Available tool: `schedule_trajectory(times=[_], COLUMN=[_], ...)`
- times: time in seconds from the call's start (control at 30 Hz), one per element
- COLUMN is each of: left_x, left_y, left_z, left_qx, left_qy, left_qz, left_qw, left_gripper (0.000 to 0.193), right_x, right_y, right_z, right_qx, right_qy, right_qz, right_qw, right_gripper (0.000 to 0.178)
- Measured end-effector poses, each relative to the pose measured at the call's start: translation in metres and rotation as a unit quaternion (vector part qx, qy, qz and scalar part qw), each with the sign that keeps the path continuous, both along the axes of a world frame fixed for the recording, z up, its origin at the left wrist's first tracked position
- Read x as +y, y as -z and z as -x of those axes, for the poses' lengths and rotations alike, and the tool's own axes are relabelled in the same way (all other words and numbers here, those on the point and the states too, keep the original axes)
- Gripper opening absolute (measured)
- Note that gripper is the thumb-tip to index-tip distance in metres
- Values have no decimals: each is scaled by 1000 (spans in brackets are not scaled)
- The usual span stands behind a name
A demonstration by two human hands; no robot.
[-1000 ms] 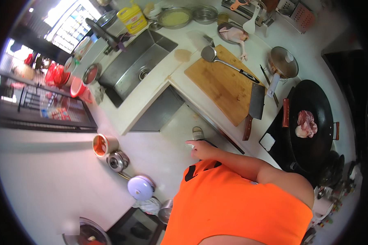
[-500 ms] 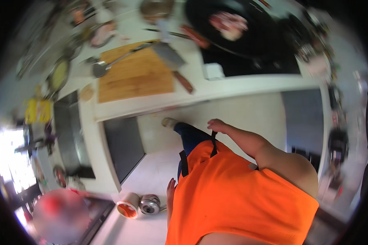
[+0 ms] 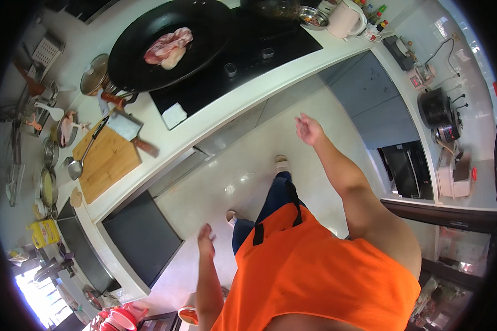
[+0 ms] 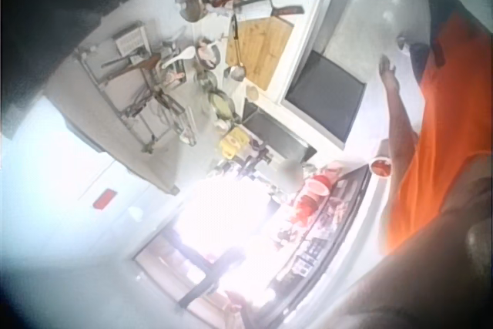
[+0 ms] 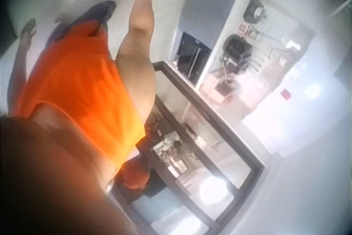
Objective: The person opens a plastic bag and pours its contents into a pot on the stove. They then open a cabinet, search through items, and retrieve a plastic bag containing a green clip, which they open and close.
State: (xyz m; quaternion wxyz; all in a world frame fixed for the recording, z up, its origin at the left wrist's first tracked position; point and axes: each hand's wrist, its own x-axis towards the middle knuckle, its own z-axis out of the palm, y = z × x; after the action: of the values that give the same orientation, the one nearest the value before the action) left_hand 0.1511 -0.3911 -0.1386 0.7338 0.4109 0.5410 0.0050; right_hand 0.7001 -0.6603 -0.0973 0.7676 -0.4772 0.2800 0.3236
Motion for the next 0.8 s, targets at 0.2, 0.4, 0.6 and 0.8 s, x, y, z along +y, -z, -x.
schedule_trajectory(times=[0.2, 0.4, 0.6, 0.8], left_x=[6, -25, -39, -82], left_y=[-49, -51, -33, -26], left_z=[-297, -487, -485, -414], left_qx=[-274, -320, -340, -200], left_qy=[-124, -363, -399, -348], left_qz=[4, 173, 120, 64], left_qw=[954, 858, 843, 913], left_gripper=[56, 34, 19, 20], right_x=[51, 34, 1, -131], right_y=[14, 45, 38, 35], right_z=[-166, -197, -184, -150], right_qx=[26, 22, 70, 32], right_qy=[49, -39, -60, -122], right_qz=[-69, -130, -250, -273], right_qw=[996, 990, 964, 954], right_gripper=[20, 12, 24, 23])
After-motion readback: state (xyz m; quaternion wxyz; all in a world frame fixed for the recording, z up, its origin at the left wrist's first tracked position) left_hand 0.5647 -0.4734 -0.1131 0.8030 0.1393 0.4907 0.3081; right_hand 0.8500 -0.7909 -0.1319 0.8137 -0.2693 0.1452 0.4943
